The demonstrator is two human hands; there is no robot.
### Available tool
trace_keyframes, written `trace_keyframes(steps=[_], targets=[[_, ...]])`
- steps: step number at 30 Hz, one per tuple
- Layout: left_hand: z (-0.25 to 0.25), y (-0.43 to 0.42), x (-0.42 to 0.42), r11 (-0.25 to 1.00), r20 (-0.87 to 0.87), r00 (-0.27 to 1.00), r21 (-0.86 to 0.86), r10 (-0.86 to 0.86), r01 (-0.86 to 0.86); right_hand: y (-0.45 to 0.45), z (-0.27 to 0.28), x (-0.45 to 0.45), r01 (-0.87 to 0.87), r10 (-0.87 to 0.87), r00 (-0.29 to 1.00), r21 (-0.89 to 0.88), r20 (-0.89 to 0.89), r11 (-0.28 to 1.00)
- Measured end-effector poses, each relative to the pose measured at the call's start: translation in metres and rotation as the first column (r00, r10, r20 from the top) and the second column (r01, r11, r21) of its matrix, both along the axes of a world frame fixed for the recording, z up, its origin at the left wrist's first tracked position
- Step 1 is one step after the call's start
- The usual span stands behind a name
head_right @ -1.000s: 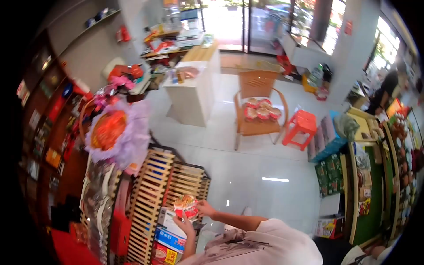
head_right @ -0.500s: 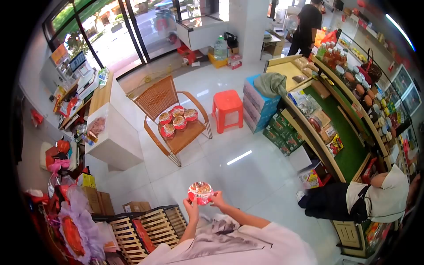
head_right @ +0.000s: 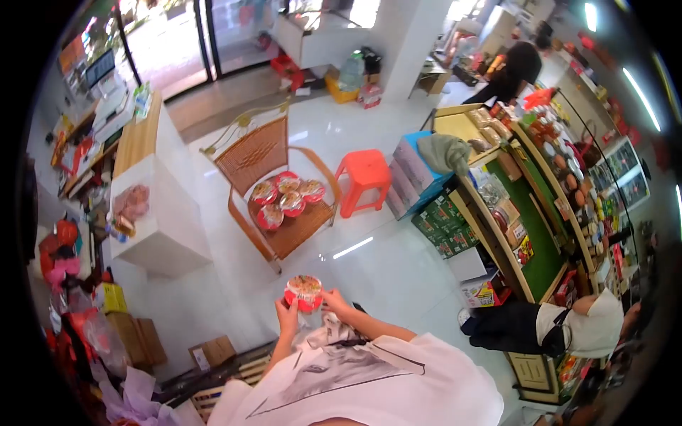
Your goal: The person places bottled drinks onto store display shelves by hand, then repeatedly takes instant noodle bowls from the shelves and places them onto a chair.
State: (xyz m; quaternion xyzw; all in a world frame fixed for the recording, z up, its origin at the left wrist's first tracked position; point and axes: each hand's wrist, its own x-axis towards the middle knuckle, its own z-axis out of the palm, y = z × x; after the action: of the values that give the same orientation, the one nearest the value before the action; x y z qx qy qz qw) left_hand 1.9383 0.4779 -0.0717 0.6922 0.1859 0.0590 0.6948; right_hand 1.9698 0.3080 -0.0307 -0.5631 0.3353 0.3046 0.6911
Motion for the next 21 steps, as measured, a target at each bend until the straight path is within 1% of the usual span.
trace_keyframes(steps=[2, 3, 4, 5, 6, 7, 8, 9, 10, 11, 12, 14, 15, 16, 17, 18, 19, 20, 21], targets=[[-0.006, 0.014, 0.027, 0.983, 0.018, 0.998, 0.174, -0.056, 0.052, 0.013, -0.001, 0.024, 0.062, -0.063, 0.994, 0.015, 0.093, 0.998], [-0.001, 0.017, 0.041, 0.972, 0.023, 0.999, 0.232, -0.049, 0.043, 0.015, -0.02, 0.036, 0.076, -0.085, 0.985, 0.065, 0.15, 0.995], [-0.006, 0.015, 0.056, 0.985, 0.109, 0.993, 0.166, 0.033, -0.051, 0.016, -0.038, 0.053, 0.085, -0.11, 0.974, 0.126, 0.2, 0.988], [0.012, 0.022, 0.068, 0.955, 0.072, 0.997, 0.295, -0.037, 0.014, 0.023, -0.01, 0.064, 0.116, -0.138, 0.978, 0.143, 0.155, 0.983], [0.016, 0.025, 0.082, 0.934, 0.031, 0.996, 0.352, -0.081, 0.065, 0.031, 0.022, 0.079, 0.135, -0.15, 0.983, 0.137, 0.106, 0.981], [0.039, 0.027, 0.105, 0.961, 0.035, 0.997, 0.269, -0.069, 0.058, 0.031, 0.03, 0.095, 0.131, -0.147, 0.982, 0.128, 0.122, 0.983], [0.05, 0.028, 0.12, 0.968, 0.018, 0.999, 0.25, -0.042, 0.036, 0.031, 0.035, 0.111, 0.12, -0.139, 0.978, 0.127, 0.157, 0.985], [0.057, 0.033, 0.132, 0.962, -0.025, 0.998, 0.265, -0.058, 0.063, 0.036, 0.041, 0.126, 0.114, -0.134, 0.98, 0.134, 0.145, 0.984], [0.046, 0.036, 0.142, 0.959, -0.039, 0.998, 0.279, -0.043, 0.052, 0.042, 0.043, 0.137, 0.103, -0.114, 0.986, 0.094, 0.121, 0.99], [0.024, 0.035, 0.186, 0.946, -0.018, 0.998, 0.315, -0.067, 0.07, 0.045, 0.029, 0.18, 0.109, -0.112, 0.991, 0.049, 0.075, 0.993], [0.015, 0.038, 0.196, 0.933, 0.014, 0.997, 0.354, -0.074, 0.064, 0.051, 0.024, 0.193, 0.093, -0.097, 0.994, 0.063, 0.052, 0.994], [0.013, 0.036, 0.233, 0.932, -0.039, 0.999, 0.359, -0.036, 0.048, 0.048, 0.001, 0.235, 0.071, -0.079, 0.994, 0.101, 0.082, 0.992], [0.013, 0.037, 0.245, 0.944, -0.068, 0.997, 0.327, -0.029, 0.049, 0.05, -0.003, 0.261, 0.045, -0.057, 0.992, 0.104, 0.113, 0.994], [0.001, 0.038, 0.267, 0.953, -0.069, 0.998, 0.302, -0.012, 0.032, 0.048, -0.005, 0.281, 0.029, -0.041, 0.995, 0.121, 0.096, 0.992], [-0.023, 0.038, 0.279, 0.958, -0.084, 0.995, 0.287, 0.05, -0.023, 0.051, -0.008, 0.302, -0.023, 0.019, 0.999, 0.093, 0.044, 0.995], [-0.021, 0.043, 0.291, 0.952, -0.099, 0.994, 0.306, 0.045, -0.012, 0.055, -0.007, 0.32, -0.062, 0.063, 0.998, 0.062, -0.01, 0.996], [-0.021, 0.043, 0.305, 0.976, -0.158, 0.985, 0.215, 0.071, -0.036, 0.057, -0.019, 0.338, -0.069, 0.069, 0.998, 0.028, 0.001, 0.997], [-0.026, 0.04, 0.328, 0.991, -0.218, 0.972, 0.116, 0.09, -0.066, 0.061, -0.037, 0.363, -0.066, 0.066, 0.998, 0.031, -0.003, 0.997], [-0.027, 0.044, 0.348, 0.989, -0.295, 0.951, 0.133, 0.097, -0.06, 0.065, -0.054, 0.382, -0.09, 0.09, 0.996, 0.0, 0.014, 0.996]])
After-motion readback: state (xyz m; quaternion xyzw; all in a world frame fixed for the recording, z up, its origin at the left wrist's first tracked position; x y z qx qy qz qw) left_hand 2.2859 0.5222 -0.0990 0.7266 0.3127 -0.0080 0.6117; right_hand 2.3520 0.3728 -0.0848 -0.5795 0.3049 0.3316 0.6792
